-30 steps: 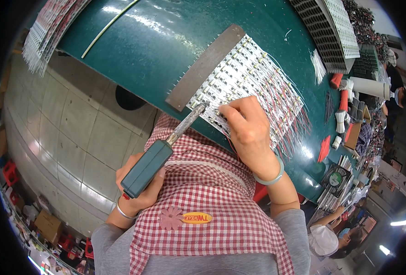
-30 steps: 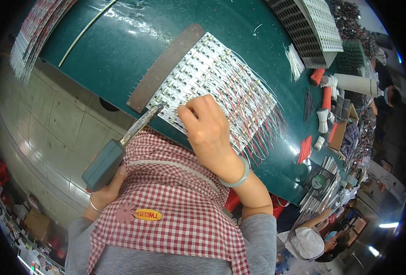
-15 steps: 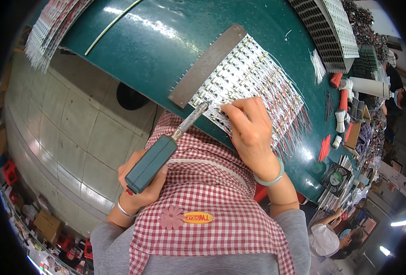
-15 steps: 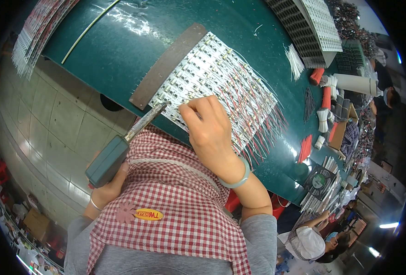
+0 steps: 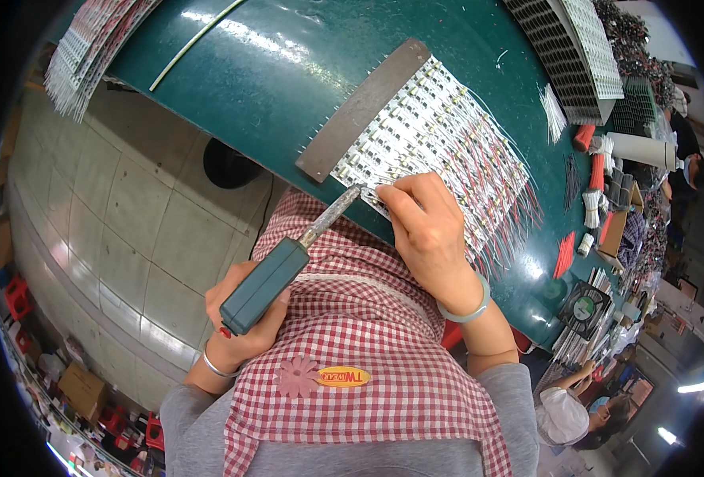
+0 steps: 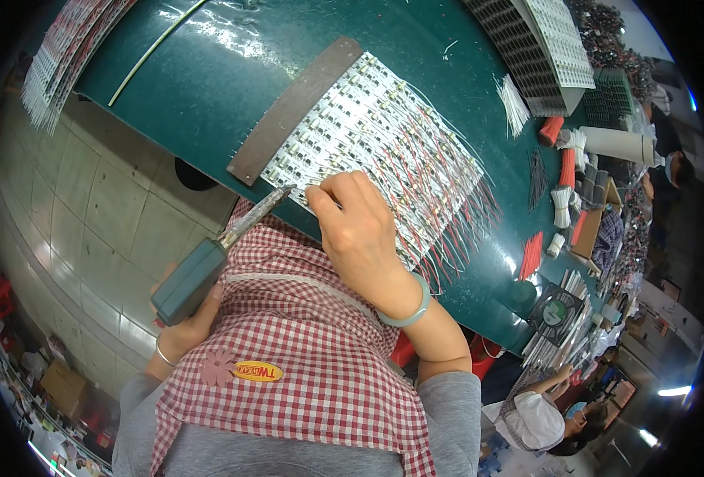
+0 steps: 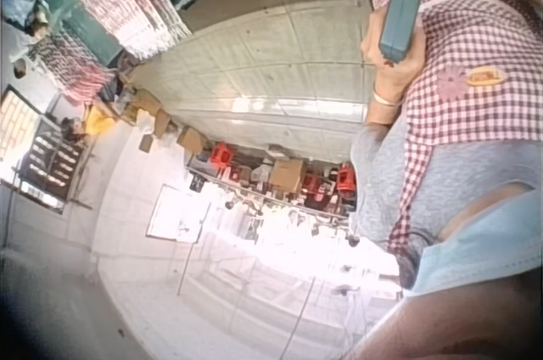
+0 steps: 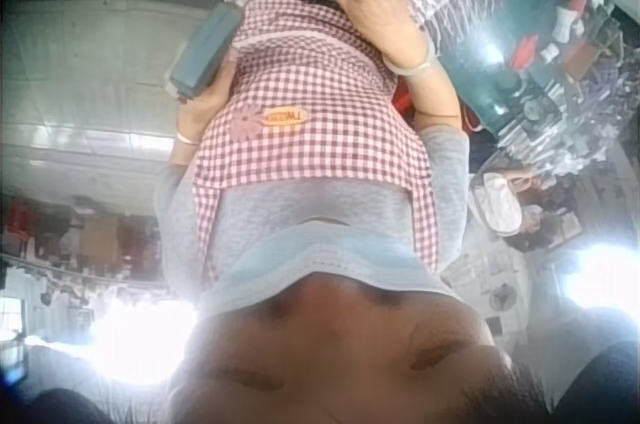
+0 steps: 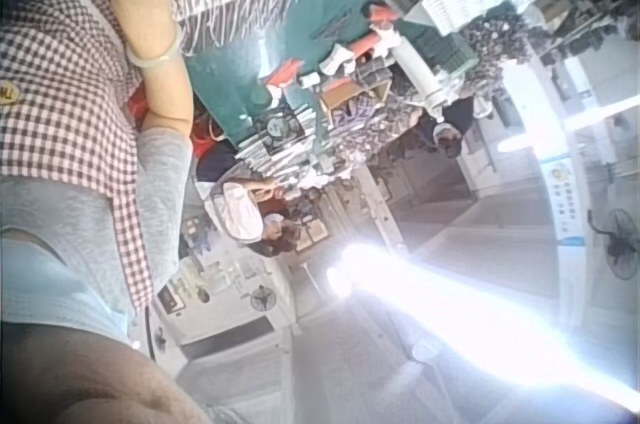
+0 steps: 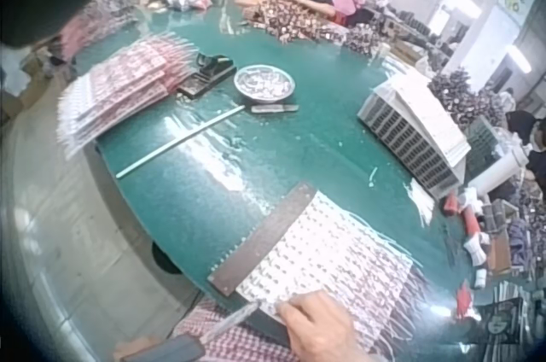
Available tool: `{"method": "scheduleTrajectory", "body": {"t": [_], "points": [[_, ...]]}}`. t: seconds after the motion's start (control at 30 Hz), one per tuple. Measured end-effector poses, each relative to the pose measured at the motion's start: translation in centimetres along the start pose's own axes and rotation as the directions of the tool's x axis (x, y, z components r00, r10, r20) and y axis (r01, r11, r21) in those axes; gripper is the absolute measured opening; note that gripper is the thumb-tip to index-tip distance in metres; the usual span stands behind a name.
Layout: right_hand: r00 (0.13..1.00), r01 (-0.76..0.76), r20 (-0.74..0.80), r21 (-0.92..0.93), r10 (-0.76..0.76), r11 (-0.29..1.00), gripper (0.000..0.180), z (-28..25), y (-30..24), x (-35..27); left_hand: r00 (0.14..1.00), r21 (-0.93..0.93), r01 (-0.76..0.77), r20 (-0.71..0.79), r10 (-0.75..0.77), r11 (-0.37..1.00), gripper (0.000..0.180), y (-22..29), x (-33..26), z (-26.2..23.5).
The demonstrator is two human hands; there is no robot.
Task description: The person solders wires onto a circuit board with a soldering tool, sets the tool down to attach a sleeve to the wires, and resumes soldering the connections with the tool.
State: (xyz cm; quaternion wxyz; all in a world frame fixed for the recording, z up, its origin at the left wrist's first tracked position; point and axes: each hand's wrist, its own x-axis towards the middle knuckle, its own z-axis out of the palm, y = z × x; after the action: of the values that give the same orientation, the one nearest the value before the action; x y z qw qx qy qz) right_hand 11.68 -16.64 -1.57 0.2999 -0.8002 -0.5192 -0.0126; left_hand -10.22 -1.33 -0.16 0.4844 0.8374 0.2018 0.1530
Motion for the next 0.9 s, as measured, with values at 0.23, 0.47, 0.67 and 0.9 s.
{"method": "scheduleTrajectory", "body": {"t": [0.23, 0.47, 0.67, 0.9], "points": [[1.000, 0.007, 0.016, -0.025, -0.007, 1.000, 0.022, 0.0, -0.1, -0.1, 0.998, -0.005, 0.055, 0.028, -0.055, 0.998, 0.021, 0.0, -0.1, 0.0], [1.000, 0.018, 0.022, -0.045, -0.017, 0.999, 0.021, 0.0, 0.0, 0.0, 0.991, -0.075, 0.134, -0.011, -0.135, 0.988, 0.023, -1.7, -2.3, -0.1], [1.000, -0.003, 0.027, -0.023, 0.004, 1.000, 0.023, 0.0, 0.0, -0.3, 0.992, -0.065, 0.121, -0.041, -0.124, 0.991, 0.024, -1.2, -1.5, -0.2], [0.996, -0.088, 0.002, 0.119, 0.089, 0.989, 0.024, -2.2, 0.5, -1.0, 0.993, -0.069, 0.108, -0.047, -0.112, 0.992, 0.025, -1.1, -0.6, 0.6]]}}
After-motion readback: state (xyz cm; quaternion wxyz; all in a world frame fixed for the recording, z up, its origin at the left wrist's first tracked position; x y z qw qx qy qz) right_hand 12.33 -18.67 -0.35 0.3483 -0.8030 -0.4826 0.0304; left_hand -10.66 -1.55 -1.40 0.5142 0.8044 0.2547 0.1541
